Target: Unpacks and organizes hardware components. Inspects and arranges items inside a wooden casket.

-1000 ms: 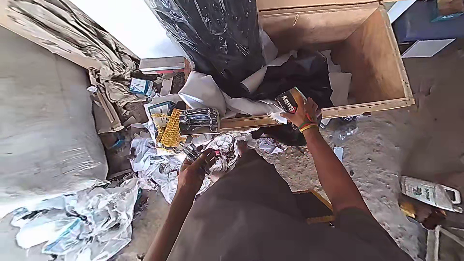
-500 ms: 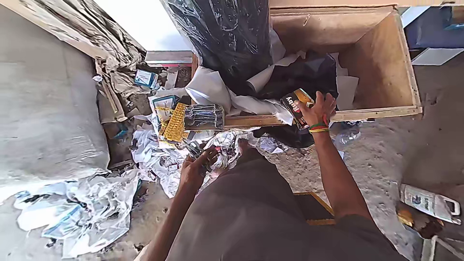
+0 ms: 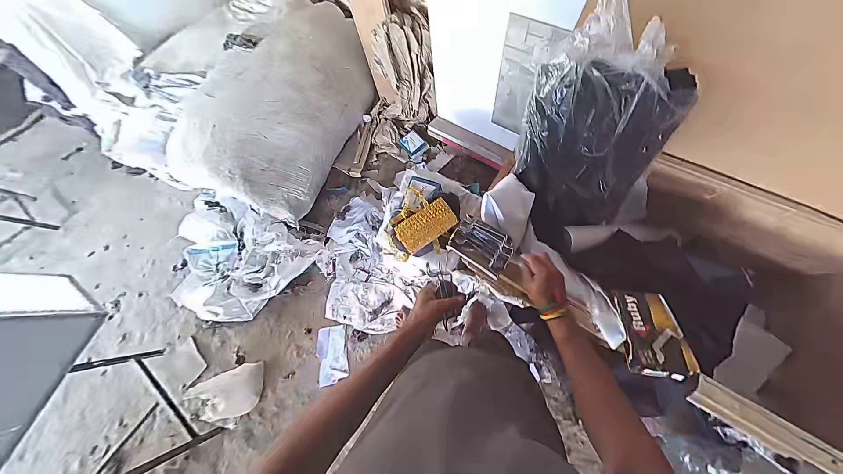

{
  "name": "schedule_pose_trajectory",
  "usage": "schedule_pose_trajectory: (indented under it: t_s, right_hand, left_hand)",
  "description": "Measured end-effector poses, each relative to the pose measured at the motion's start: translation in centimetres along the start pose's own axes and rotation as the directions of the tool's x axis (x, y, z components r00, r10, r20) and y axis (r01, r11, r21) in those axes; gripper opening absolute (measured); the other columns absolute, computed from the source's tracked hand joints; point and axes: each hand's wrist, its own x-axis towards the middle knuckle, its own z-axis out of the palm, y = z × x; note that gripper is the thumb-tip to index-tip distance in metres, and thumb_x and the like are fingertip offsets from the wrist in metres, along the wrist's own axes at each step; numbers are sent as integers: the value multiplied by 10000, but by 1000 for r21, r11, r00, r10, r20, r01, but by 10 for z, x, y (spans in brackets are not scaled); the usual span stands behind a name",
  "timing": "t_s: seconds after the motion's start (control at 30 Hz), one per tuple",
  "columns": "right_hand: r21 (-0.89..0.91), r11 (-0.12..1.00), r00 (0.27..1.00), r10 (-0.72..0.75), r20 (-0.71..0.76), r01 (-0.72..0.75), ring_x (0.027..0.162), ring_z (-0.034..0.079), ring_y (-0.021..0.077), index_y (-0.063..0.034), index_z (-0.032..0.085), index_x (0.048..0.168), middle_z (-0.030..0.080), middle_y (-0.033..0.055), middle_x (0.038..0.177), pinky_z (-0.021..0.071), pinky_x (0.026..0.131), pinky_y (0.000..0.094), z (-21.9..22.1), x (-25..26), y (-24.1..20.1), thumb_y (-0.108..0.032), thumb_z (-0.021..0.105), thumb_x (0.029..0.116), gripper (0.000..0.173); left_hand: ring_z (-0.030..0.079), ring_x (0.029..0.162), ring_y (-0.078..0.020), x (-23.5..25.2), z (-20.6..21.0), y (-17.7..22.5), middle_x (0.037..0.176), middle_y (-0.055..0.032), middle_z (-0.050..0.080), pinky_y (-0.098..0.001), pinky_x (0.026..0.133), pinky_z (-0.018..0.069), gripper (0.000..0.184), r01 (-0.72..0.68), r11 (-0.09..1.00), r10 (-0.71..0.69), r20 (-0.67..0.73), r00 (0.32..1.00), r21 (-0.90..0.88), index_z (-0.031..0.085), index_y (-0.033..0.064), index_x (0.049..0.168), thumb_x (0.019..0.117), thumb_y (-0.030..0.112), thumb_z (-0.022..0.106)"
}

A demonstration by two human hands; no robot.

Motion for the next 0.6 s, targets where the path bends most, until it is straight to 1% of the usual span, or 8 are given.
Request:
schedule_pose_trajectory:
  t_s: [0.03, 0.1, 0.2, 0.27, 0.33, 0.43, 0.5, 0.6]
  right_hand:
    - [-2, 998, 998, -61, 25, 61, 1027, 710, 353, -10, 756, 1122, 718, 208, 1120, 582, 884, 513, 13, 12, -11, -152, 594, 980, 258]
    - [-23, 994, 992, -109, 71, 111, 1000, 714, 353, -32, 771, 1094, 724, 200, 1079, 584, 860, 512, 25, 35, -31, -150, 579, 982, 251]
    - [-165, 986, 968, 22, 251, 21, 1087, 682, 341, -72, 754, 1157, 701, 186, 1155, 555, 909, 494, 30, 60, -58, -197, 570, 992, 277]
    - [-275, 960, 932, 135, 336, -40, 1158, 641, 363, -70, 721, 1210, 663, 203, 1229, 537, 940, 514, 35, 72, -66, -245, 615, 986, 304]
    - [-323, 944, 934, 170, 313, -63, 1173, 625, 392, -40, 696, 1234, 641, 233, 1250, 538, 940, 524, 44, 74, -64, -252, 641, 977, 337]
    - [-346, 936, 960, 155, 234, -67, 1127, 653, 386, -22, 715, 1168, 665, 234, 1193, 554, 902, 513, 51, 72, -63, -191, 593, 988, 276]
    - [-375, 923, 956, 183, 229, -87, 1122, 660, 370, -22, 722, 1139, 674, 221, 1183, 556, 889, 510, 51, 73, -66, -168, 560, 985, 267]
    - [-416, 902, 932, 244, 270, -115, 1136, 656, 344, -32, 721, 1130, 676, 194, 1201, 546, 902, 502, 47, 81, -72, -199, 559, 970, 282]
  left_hand:
    - [744, 898, -309, 0, -3, -1, 1023, -200, 735, -469, 807, 642, 458, 10, 1000, -10, -12, 1000, -14, 582, -65, 1192, 826, 62, 826]
    - [751, 905, -319, 0, -7, 2, 1042, -214, 735, -467, 802, 646, 487, 30, 998, -31, -31, 999, -58, 558, -66, 1253, 848, 42, 806]
    - [750, 934, -331, -1, -16, 1, 1065, -225, 733, -484, 817, 643, 464, 77, 988, -86, -62, 994, -135, 542, -57, 1296, 890, 4, 760]
    - [751, 924, -331, 2, -24, -2, 1049, -223, 738, -490, 817, 641, 441, 101, 980, -118, -89, 989, -172, 550, -51, 1289, 900, 1, 753]
    - [749, 909, -334, 4, -31, -5, 1028, -225, 739, -494, 804, 638, 411, 113, 971, -139, -111, 984, -211, 563, -54, 1264, 903, 4, 750]
    - [746, 871, -327, 6, -37, -7, 990, -224, 737, -484, 771, 638, 381, 118, 961, -156, -138, 978, -250, 571, -58, 1234, 905, 13, 750]
    - [746, 855, -327, 7, -40, -9, 973, -227, 734, -481, 764, 639, 365, 112, 957, -154, -144, 977, -268, 571, -62, 1216, 903, 8, 745]
    - [741, 822, -318, 10, -41, -9, 953, -226, 730, -467, 747, 636, 361, 93, 954, -140, -148, 979, -283, 569, -64, 1217, 906, 6, 739]
